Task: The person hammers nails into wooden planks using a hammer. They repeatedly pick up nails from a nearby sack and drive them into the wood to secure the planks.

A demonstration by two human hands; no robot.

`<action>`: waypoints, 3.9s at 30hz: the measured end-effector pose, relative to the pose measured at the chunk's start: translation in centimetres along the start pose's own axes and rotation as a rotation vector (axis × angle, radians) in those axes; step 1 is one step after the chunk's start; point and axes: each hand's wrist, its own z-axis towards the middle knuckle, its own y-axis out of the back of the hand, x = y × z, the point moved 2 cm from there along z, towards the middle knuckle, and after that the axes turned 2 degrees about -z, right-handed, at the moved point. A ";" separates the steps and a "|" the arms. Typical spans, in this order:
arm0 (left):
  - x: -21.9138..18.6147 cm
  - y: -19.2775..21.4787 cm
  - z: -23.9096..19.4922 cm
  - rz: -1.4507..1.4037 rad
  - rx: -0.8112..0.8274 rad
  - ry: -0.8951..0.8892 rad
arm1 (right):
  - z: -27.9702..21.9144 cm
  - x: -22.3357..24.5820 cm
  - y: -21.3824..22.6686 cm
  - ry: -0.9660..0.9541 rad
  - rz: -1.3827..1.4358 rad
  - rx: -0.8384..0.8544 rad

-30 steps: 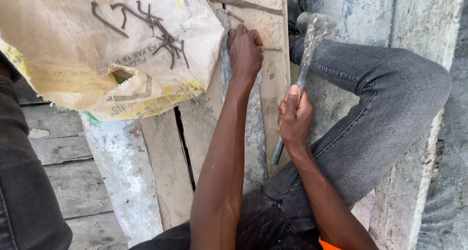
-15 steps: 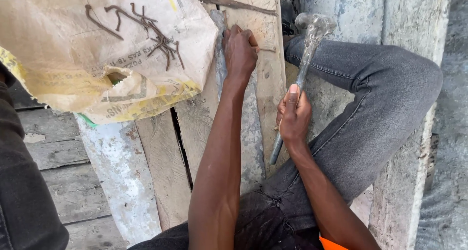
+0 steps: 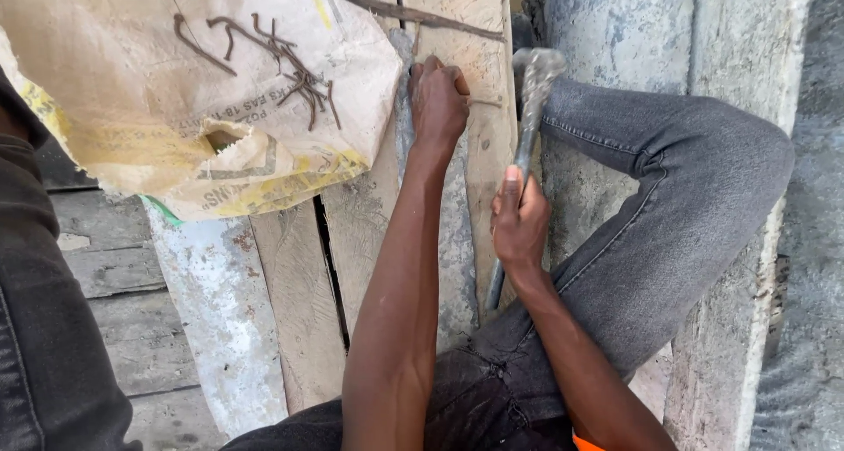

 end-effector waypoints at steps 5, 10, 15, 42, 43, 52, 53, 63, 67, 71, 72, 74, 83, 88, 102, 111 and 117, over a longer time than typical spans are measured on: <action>-0.9 0.7 0.1 -0.045 -0.007 -0.015 | 0.5 1.0 1.3 0.295 0.017 -0.102; -1.2 0.5 0.0 -0.064 -0.012 0.006 | 1.1 -0.5 0.4 -0.244 0.043 0.181; 1.5 -1.0 0.6 -0.096 -0.056 -0.040 | 0.2 1.2 1.1 0.028 0.373 0.029; 0.6 -0.6 1.1 0.021 0.030 -0.067 | 1.2 0.6 -0.3 -0.004 0.429 0.065; 0.8 -0.7 1.1 0.018 0.027 -0.082 | 1.2 0.6 -0.4 -0.023 0.440 0.073; -0.2 0.1 1.0 -0.017 0.032 -0.018 | 1.4 0.0 -0.7 -0.093 0.324 0.106; -0.7 0.4 0.9 -0.018 0.039 0.008 | 1.4 -0.3 -0.7 -0.156 0.260 0.123; -0.6 0.2 0.4 0.076 0.039 0.014 | 0.5 0.1 -0.2 0.135 0.289 0.011; -0.7 -0.1 0.8 0.059 0.030 -0.014 | 1.0 -1.7 -0.7 0.148 0.242 0.009; -1.2 0.1 0.8 0.101 0.028 -0.039 | 1.7 -1.0 -1.1 -0.282 0.209 0.122; -0.5 -0.6 1.1 0.103 0.010 -0.061 | 1.3 -0.7 -0.9 -0.257 0.223 0.116; 1.6 -2.2 1.0 0.047 0.008 -0.013 | 0.0 -0.4 -0.4 -0.113 0.422 0.044; 3.1 0.6 2.3 -0.255 0.158 -0.053 | 1.5 -1.2 1.9 0.091 0.483 -0.069; 0.9 3.5 1.6 -0.302 0.140 0.011 | 1.3 -0.8 1.4 0.076 0.546 -0.047; 4.0 -1.2 2.6 -0.309 -0.025 -0.007 | 1.4 -3.0 -1.7 0.133 0.042 0.092; 1.5 0.4 1.6 -0.236 -0.045 -0.055 | -0.2 -0.5 -0.6 -0.159 0.509 0.144; 1.3 1.4 1.4 -0.329 0.014 -0.063 | -0.3 1.1 3.0 -0.075 0.705 0.014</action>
